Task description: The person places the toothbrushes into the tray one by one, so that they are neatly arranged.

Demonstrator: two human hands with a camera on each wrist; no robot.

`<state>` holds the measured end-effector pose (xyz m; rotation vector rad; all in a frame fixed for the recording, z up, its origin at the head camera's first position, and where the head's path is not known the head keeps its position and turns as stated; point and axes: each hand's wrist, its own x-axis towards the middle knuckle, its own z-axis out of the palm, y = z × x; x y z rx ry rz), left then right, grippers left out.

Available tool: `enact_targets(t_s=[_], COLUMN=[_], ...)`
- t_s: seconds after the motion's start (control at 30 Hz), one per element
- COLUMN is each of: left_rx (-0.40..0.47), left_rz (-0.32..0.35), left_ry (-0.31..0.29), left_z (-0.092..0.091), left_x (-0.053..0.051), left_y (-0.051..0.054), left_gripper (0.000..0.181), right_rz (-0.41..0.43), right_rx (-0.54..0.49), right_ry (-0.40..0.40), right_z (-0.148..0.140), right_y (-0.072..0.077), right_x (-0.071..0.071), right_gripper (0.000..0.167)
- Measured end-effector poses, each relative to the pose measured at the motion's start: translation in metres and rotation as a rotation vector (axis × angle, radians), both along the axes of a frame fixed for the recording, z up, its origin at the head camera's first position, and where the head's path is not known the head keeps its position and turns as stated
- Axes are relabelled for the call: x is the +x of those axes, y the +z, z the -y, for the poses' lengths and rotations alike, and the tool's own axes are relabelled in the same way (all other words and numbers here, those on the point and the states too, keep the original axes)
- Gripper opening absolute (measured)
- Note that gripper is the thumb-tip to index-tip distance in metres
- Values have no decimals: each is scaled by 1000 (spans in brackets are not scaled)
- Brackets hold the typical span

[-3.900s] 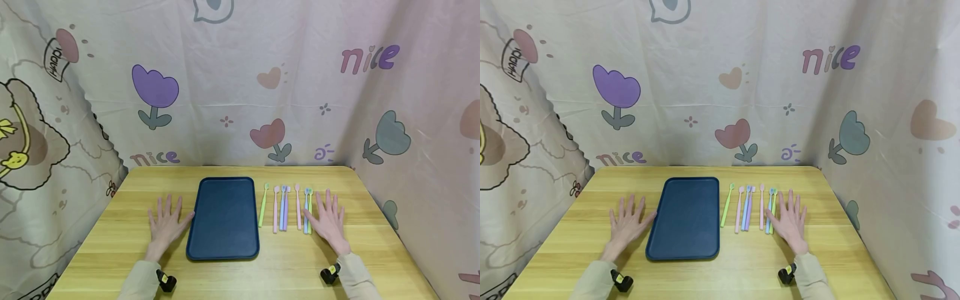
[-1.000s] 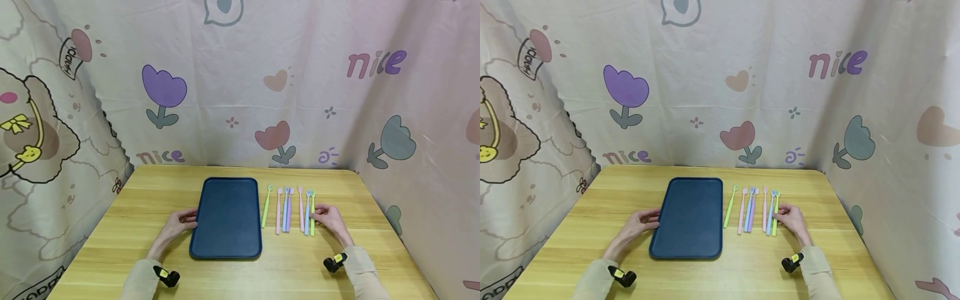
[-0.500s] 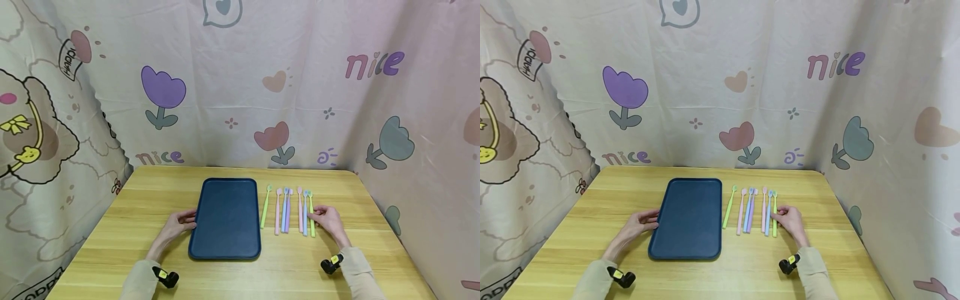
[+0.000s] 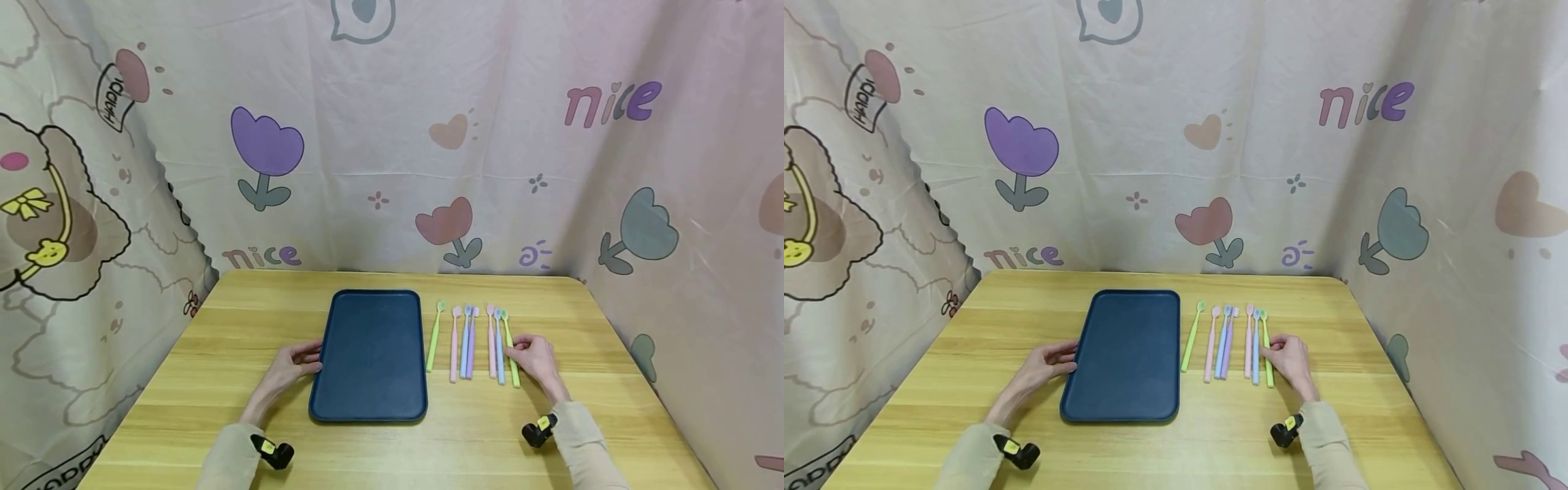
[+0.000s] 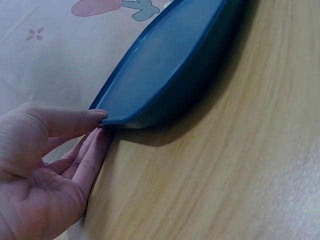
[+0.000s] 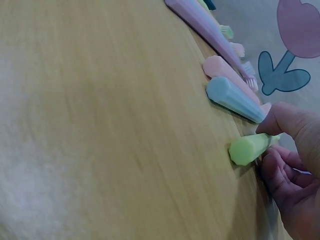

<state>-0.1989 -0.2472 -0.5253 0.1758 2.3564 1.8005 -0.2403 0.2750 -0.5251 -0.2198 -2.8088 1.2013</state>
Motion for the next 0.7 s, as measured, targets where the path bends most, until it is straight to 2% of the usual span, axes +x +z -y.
enact_targets(t_s=[0.13, 0.43, 0.6, 0.7], left_rx=[-13, -6, -17, -16], left_rz=[6, -9, -27, -30], left_ry=[14, 0, 1, 11], left_z=[-1, 0, 0, 0], left_x=[2, 3, 1, 1], left_y=[1, 1, -1, -3], left_gripper=[57, 57, 56, 55], right_rz=[-9, -34, -48, -39], right_rx=[2, -50, -75, -124], right_ry=[-12, -38, -54, -52], right_z=[0, -1, 1, 3], right_y=[-1, -2, 2, 5], right_x=[1, 4, 8, 10], right_gripper=[28, 32, 33, 36])
